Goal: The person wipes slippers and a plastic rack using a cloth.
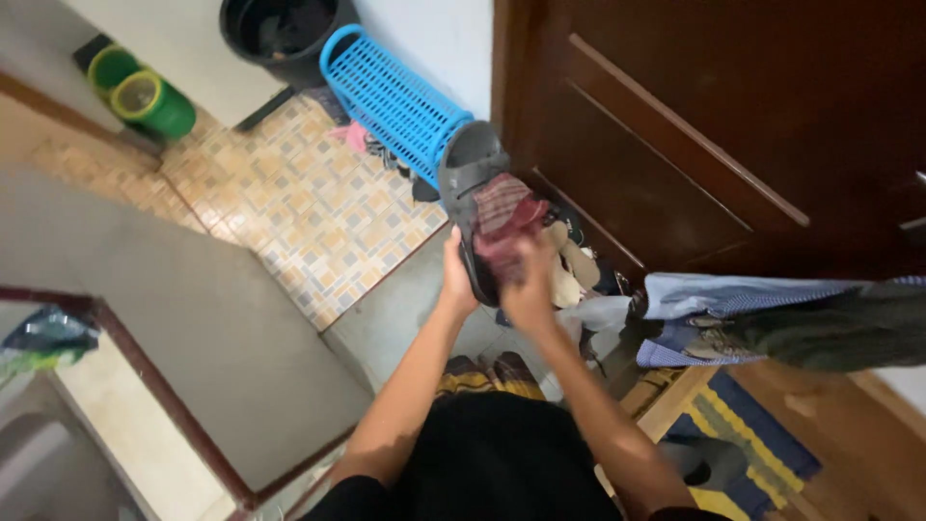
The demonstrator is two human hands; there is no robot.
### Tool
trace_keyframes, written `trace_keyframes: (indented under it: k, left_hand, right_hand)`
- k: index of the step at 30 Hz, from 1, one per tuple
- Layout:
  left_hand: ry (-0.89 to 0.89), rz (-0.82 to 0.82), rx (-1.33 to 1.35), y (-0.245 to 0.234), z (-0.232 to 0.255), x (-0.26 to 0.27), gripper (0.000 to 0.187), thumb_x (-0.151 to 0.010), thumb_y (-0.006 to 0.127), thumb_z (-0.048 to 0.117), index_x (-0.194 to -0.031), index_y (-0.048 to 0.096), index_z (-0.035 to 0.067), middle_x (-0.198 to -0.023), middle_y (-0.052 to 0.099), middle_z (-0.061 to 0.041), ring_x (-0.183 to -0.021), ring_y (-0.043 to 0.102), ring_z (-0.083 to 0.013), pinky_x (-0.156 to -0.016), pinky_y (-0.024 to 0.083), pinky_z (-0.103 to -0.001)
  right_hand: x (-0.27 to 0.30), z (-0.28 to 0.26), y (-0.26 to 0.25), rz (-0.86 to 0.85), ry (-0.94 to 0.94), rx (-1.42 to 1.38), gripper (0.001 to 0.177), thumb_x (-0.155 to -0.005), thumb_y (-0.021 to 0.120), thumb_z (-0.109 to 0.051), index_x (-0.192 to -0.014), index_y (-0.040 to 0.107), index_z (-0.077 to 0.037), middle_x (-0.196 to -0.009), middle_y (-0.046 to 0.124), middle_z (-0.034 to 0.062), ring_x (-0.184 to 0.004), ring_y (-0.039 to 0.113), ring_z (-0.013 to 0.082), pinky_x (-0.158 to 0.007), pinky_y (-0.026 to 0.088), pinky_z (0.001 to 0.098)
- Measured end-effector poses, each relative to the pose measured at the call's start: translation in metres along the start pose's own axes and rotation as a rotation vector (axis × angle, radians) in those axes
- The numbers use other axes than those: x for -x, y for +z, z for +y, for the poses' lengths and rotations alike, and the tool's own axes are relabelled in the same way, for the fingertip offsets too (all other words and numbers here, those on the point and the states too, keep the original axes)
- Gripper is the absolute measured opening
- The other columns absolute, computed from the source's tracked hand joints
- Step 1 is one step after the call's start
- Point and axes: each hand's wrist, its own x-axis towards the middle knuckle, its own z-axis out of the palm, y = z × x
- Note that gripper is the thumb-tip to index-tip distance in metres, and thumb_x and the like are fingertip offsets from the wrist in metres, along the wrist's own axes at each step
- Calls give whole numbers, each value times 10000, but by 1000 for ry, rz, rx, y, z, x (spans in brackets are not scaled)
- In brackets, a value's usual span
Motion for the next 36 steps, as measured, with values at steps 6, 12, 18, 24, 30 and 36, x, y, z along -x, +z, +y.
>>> trace_keyframes:
  k: [6,12,18,24,30,36]
  left_hand:
    - [21,-18,-81,-16,48,16,817,-1019,388,681,-1455,514,2,-1391,619,-183,-1238,627,-320,-1130,454,-469]
    - [-15,-59,-70,-23,52,10,864,-1000,402,715,-1452,526,-11,-1360,630,-217,-1188,653,-328,-1064,511,-432]
    - [-54,99,-84,-27,98,22,859,-903,457,757,-1452,498,97,-1395,602,-150,-1226,626,-331,-1081,500,-479]
    - [-294,-300,285,-61,143,19,959,-904,399,806,-1442,495,19,-1381,610,-224,-1210,625,-362,-1057,484,-480]
    - [-66,-79,80,-73,185,50,846,-995,401,704,-1505,491,35,-1445,611,-150,-1291,614,-312,-1149,475,-458]
    - [-28,-117,127,-110,232,52,797,-1009,367,702,-1436,503,42,-1334,629,-187,-1174,636,-347,-1039,482,-497]
  right_hand:
    - [-23,1,-22,-504,-87,-33,398,-793,732,-24,-1181,691,-105,-1380,563,171,-1337,553,408,-1126,457,436]
    - [-28,-64,26,-69,-40,19,366,-776,728,-75,-1139,690,-103,-1355,599,162,-1337,544,442,-1156,395,532]
    - [-62,-77,37,-275,-254,102,282,-774,735,-124,-1045,698,-193,-1227,635,127,-1244,576,361,-1121,412,487]
    - [-44,-125,97,-303,-376,-7,372,-905,678,-108,-1273,634,-134,-1273,649,107,-1242,580,341,-1146,391,495]
    - [-61,-126,150,112,-31,-108,610,-924,654,-146,-1469,423,-2,-1441,406,266,-1330,425,462,-1165,311,502]
    - [-33,-144,172,-331,-386,177,477,-797,661,-129,-1275,653,-132,-1361,511,210,-1246,536,438,-1086,441,509]
